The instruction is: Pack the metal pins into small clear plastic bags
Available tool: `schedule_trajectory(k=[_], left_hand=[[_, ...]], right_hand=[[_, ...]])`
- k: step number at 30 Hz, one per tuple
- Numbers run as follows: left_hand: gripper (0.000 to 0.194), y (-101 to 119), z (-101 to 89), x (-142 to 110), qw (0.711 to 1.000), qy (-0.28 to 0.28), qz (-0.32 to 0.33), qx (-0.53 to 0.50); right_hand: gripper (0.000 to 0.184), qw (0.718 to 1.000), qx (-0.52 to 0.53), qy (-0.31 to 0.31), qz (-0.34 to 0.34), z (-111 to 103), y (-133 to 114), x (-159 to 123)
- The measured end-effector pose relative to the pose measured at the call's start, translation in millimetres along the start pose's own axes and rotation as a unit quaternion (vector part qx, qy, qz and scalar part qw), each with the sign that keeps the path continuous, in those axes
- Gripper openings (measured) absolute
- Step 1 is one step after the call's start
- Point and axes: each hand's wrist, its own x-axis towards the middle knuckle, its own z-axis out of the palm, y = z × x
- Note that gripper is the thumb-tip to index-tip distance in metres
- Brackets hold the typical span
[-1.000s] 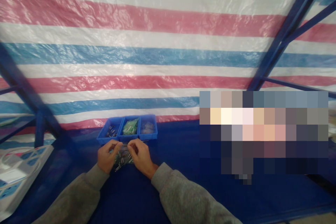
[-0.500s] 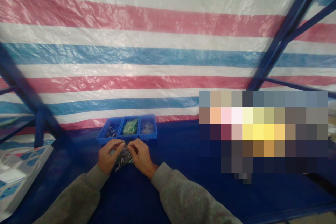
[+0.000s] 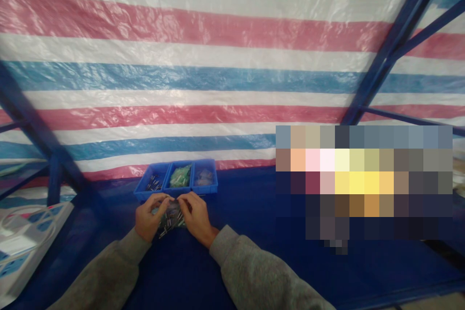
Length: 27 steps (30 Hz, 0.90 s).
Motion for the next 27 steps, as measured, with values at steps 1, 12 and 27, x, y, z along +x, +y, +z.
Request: schedule_trajectory(k=[1, 12, 27], left_hand=[[0.016, 0.2, 0.0, 0.3, 1.000, 0.004, 0.005, 0.009], [0.019, 3.3, -0.6, 2.8, 0.999, -0.026, 0.027, 0.018], [0.019, 6.7, -0.5, 2.0, 0.999, -0.053, -0.011, 0.004]], right_hand=[[0.018, 1.000, 0.001, 0.004, 0.000, 0.0, -0.1, -0.2], [0.017, 1.000, 0.011, 0.025, 0.016, 1.1, 2.2, -2.6], [0.015, 1.000, -0.012, -0.018, -0.005, 0.3, -0.3, -2.4]])
